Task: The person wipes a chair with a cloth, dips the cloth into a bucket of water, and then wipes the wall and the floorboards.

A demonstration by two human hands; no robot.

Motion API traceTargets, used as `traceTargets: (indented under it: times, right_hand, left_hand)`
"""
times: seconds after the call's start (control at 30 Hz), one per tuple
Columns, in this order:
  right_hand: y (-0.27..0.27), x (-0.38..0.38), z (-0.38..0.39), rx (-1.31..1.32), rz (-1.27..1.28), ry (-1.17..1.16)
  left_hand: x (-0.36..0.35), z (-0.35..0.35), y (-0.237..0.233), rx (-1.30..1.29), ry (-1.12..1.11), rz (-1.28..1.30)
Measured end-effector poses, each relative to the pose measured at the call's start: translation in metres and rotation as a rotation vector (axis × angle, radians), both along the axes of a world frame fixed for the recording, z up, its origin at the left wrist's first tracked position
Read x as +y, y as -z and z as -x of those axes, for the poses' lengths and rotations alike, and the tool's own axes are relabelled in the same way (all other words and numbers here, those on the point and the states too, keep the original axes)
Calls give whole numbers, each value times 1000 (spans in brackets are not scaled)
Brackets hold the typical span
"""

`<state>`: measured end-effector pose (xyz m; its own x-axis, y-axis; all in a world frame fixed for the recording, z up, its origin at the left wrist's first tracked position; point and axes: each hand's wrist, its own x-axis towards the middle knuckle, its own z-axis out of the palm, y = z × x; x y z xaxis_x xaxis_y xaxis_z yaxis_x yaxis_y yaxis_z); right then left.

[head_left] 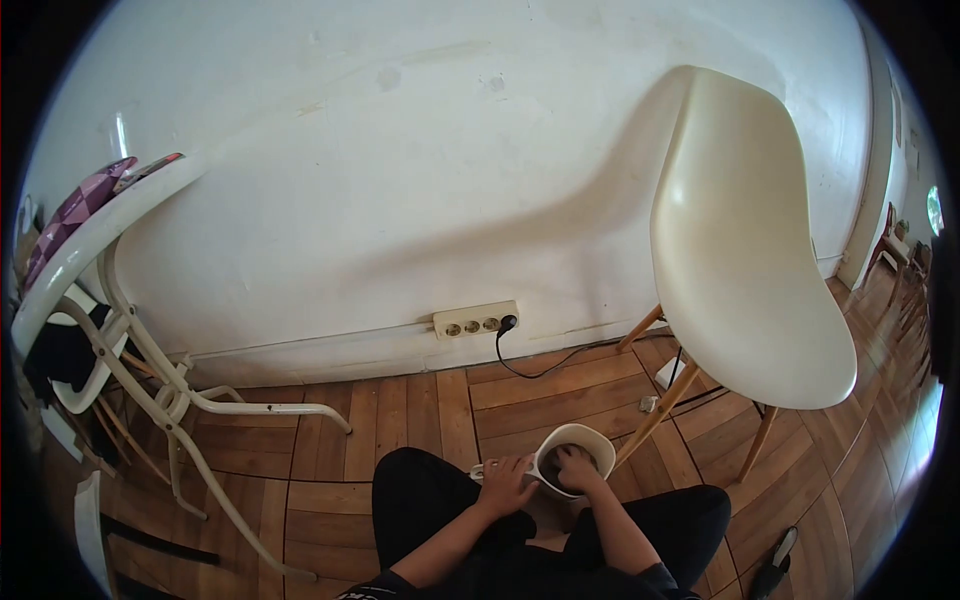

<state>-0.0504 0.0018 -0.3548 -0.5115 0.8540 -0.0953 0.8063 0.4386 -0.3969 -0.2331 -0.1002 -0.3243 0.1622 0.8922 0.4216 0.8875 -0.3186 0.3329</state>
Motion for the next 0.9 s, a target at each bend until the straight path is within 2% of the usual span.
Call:
traceTargets:
  times: [0.03,0.07,0.13,0.17,0.23,0.27,0.33,0.4,0.47,0.53,0.57,0.63,0.9]
  right_hand:
    - [7,6,-3,324,-46,-44]
    - [-4,3,-4,324,-47,-45]
    - [-38,-7,-9,619,253,199]
    - [-37,-6,-10,618,251,200]
    - [-46,-5,-8,941,456,389]
    - [-52,-7,-8,941,454,386]
    - [-63,-12,-4,899,486,546]
    - [-42,-3,-4,932,498,527]
    - [-52,-9,2,964,509,514]
    - [-62,-23,5,871,365,524]
    - [-56,-21,5,870,364,524]
    - [-45,-19,9,708,173,471]
    - [-53,-22,15,592,21,406]
  left_hand:
    - [1,1,0,2,-3,-1]
    - [1,1,1,-3,0,16]
    - [1,0,0,-9,4,31]
    - [1,0,-1,-18,5,42]
    - [2,-1,-3,-27,6,49]
    - [1,-2,-2,-18,-2,29]
    - [1,-1,-1,-7,-19,4]
    - [2,0,1,-9,-5,29]
    - [3,0,2,-3,-13,40]
    - [3,0,2,0,-12,53]
    - [3,-1,1,-6,-12,58]
    - [3,-1,1,-12,-12,63]
    - [2,0,1,-21,-9,-8]
